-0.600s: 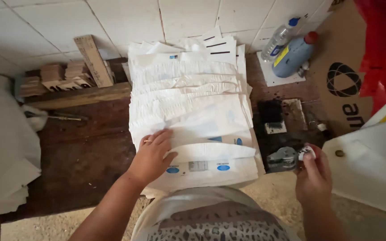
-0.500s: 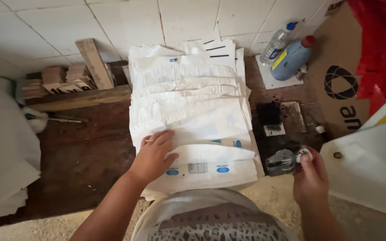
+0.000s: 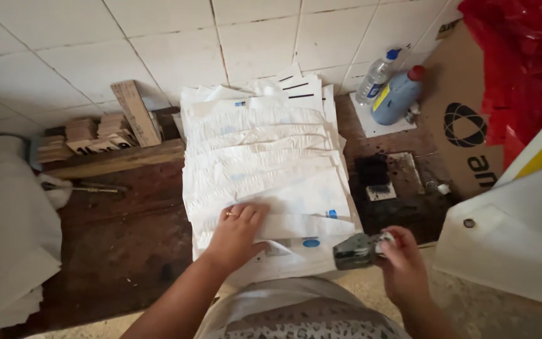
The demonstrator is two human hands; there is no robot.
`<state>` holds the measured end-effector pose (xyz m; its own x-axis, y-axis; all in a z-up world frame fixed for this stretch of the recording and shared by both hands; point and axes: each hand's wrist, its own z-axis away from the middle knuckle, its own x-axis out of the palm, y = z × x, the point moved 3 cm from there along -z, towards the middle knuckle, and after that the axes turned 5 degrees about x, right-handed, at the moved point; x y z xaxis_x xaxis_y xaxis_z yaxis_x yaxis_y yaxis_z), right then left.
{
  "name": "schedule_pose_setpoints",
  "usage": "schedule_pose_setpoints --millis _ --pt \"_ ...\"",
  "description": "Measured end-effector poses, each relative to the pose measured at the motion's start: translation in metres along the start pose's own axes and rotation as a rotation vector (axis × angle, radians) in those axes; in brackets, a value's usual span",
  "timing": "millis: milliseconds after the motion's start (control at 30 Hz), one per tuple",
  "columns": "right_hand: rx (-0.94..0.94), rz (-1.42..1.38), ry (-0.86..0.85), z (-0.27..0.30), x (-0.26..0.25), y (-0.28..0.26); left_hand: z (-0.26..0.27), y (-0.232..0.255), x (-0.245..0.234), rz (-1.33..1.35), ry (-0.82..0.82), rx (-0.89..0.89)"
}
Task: Manually stamping labels onto individual plastic bags from a stack
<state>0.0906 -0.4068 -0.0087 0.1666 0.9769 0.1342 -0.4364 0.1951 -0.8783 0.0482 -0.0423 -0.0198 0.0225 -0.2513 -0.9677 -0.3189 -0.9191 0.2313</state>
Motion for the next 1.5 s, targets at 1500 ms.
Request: schedule_pose_setpoints --millis 1500 --pt "-0.113 0.692 -0.102 0.034 0.115 0.044 -0.023 -0.043 -0.054 0.453 -0.046 -0.335"
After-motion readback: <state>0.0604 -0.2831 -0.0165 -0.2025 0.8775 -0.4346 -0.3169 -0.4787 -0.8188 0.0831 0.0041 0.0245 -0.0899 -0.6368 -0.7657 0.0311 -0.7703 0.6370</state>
